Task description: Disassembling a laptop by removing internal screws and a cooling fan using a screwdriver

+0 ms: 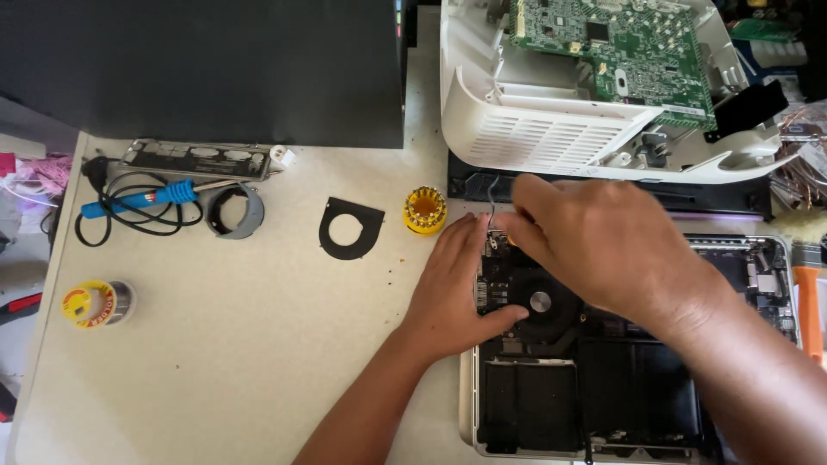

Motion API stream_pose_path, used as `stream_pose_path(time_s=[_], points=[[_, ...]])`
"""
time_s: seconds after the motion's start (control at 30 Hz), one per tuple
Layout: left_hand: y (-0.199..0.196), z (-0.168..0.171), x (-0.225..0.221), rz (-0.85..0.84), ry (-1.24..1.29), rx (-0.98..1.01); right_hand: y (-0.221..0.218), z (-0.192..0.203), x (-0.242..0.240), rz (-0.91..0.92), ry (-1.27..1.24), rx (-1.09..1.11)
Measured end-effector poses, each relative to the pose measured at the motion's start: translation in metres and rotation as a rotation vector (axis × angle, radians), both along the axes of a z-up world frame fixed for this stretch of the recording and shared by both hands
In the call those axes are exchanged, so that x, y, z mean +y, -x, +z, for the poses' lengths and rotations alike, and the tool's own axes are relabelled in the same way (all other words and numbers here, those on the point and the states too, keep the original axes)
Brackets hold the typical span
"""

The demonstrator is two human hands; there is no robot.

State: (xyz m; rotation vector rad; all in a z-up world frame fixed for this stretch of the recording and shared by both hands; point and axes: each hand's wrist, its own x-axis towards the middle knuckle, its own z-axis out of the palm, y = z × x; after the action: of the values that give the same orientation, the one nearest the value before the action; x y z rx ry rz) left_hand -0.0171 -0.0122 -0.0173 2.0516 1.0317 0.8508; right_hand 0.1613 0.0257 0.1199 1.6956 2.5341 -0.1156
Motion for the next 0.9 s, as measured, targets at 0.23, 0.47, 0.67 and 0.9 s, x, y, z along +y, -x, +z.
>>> stream_pose_path(time_s=[0.23,0.47,0.67,0.9], points=[[0.001,0.0,0.001,0.019,-0.083,-0.055,-0.003,-0.011,-0.008,0.145,-0.071,0.318],[0.001,0.003,-0.001,0.01,-0.03,-0.044,-0.022,0.005,-0.012,0.136,0.052,0.337],[0.0,0.002,0.001,0.016,-0.034,-0.05,-0.025,0.007,-0.024,0.133,0.011,0.195],[0.001,-0.002,-0.001,0.003,-0.051,-0.061,0.009,0.025,-0.004,-0.032,0.315,-0.2]])
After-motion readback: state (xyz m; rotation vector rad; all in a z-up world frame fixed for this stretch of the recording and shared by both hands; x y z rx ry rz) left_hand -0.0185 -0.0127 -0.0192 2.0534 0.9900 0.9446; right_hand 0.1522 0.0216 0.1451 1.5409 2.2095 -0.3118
